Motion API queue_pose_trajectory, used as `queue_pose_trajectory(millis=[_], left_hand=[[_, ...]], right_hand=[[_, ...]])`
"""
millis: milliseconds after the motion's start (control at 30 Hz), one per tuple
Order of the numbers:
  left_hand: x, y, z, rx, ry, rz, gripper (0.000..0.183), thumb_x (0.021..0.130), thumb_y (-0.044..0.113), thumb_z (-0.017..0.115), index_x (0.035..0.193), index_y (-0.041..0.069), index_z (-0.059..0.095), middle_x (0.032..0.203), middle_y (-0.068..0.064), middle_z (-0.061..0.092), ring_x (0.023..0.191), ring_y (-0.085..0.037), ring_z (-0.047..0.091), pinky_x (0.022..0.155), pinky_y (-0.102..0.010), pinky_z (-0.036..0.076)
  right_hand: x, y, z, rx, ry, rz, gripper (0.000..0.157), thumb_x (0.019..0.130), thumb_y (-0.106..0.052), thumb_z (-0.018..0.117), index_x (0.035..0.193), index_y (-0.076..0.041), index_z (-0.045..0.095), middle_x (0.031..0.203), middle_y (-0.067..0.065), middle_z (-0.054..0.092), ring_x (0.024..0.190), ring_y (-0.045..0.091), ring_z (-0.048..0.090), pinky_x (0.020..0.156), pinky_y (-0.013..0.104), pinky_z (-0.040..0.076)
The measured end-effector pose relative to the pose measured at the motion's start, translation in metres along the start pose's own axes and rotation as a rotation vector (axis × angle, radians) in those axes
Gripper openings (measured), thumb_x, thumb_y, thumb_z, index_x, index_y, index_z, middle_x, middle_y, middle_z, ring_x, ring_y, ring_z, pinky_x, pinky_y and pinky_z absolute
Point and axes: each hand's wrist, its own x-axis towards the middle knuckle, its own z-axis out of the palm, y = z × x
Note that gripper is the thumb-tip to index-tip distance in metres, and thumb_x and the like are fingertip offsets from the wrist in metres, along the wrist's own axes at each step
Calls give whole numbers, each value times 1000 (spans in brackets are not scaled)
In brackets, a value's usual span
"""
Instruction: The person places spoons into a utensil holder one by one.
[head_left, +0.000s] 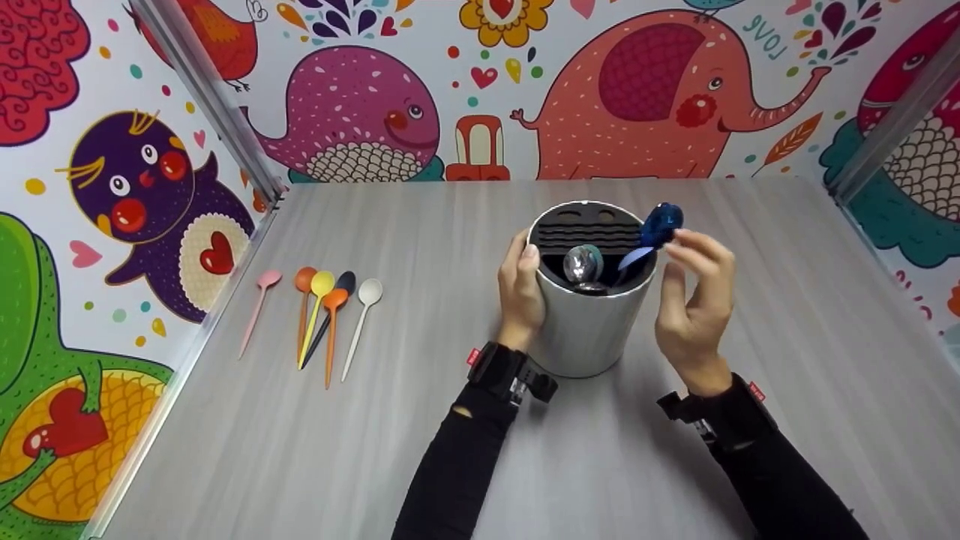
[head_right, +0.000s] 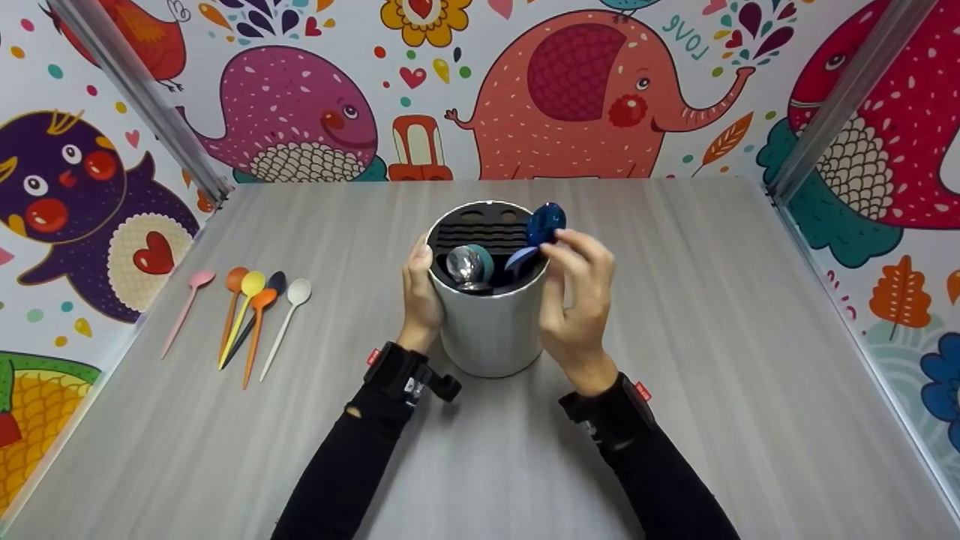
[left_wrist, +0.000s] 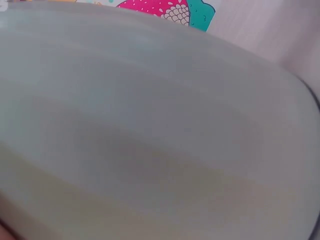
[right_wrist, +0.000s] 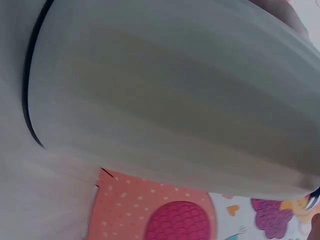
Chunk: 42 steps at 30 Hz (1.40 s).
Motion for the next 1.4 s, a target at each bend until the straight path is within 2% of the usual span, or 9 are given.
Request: queue_pose_trajectory(millis=[100, 267, 400, 533, 800, 967, 1100, 1233, 1400], left_hand=[[0, 0, 1, -2, 1, -2, 59, 93, 34, 33, 126, -5, 64, 118, -16, 69, 110, -23, 63, 97, -35, 48], [-1, 1, 2, -25, -4, -3, 60, 94, 34, 33, 127, -5, 63, 118, -17, 69, 110, -23, 63, 98, -36, 47], [-1, 1, 2, -38, -8, -3, 60, 94, 34, 33, 128, -6, 63, 120, -17, 68, 112, -23, 63, 99, -36, 47], [-1, 0, 2, -41, -12, 3, 60, 94, 34, 33, 128, -6, 62, 121, -18, 68, 113, -24, 63, 100, -36, 47], [-1, -1, 3, -27, -5, 21, 59, 94, 33, 33, 128, -6, 63, 120, -19, 68, 112, -24, 63, 99, -36, 48], [1, 0, 0, -4, 5, 8, 59, 94, 33, 34, 129, -5, 63, 122, -17, 68, 113, -23, 62, 100, -35, 47], [1, 1, -1, 4, 5, 5, 59, 94, 33, 34, 130, -5, 62, 123, -17, 68, 114, -23, 62, 100, -36, 47], [-1, 1, -1, -1, -9, 6, 59, 95, 33, 34, 130, -5, 62, 123, -16, 67, 114, -22, 62, 100, -36, 46], [-2, 0, -2, 3, -25, 16, 59, 97, 33, 32, 132, -5, 60, 125, -17, 66, 117, -23, 61, 102, -36, 46]], right_hand=[[-4, 12, -8, 85, 10, 228, 21, 88, 18, 51, 108, 18, 57, 118, 21, 58, 112, 31, 56, 101, 37, 45], [-1, 22, -12, 282, 20, 690, 29, 96, 12, 51, 123, 2, 58, 120, 12, 61, 113, 24, 58, 99, 30, 47], [5, 26, -6, 384, 5, 872, 26, 100, 5, 46, 117, -2, 63, 113, 10, 63, 108, 20, 57, 96, 28, 47], [7, 32, -1, 393, -56, 912, 29, 100, 3, 41, 114, -1, 66, 111, 10, 61, 106, 20, 54, 95, 29, 44], [3, 44, 6, 347, -223, 939, 47, 108, -24, 38, 141, 6, 54, 134, 11, 60, 129, 21, 49, 111, 29, 34], [-2, 50, 12, 369, -220, 842, 50, 108, -24, 32, 132, 10, 60, 121, 13, 68, 116, 25, 58, 107, 34, 40], [-3, 54, 14, 401, -241, 776, 50, 106, -20, 29, 131, 10, 61, 123, 17, 67, 116, 28, 59, 106, 36, 41], [-3, 57, 13, 423, -258, 754, 51, 105, -20, 28, 130, 11, 60, 123, 20, 66, 114, 29, 59, 105, 38, 42], [-5, 58, 13, 370, -194, 754, 48, 104, -18, 32, 124, 11, 65, 115, 16, 71, 109, 27, 62, 102, 36, 44]])
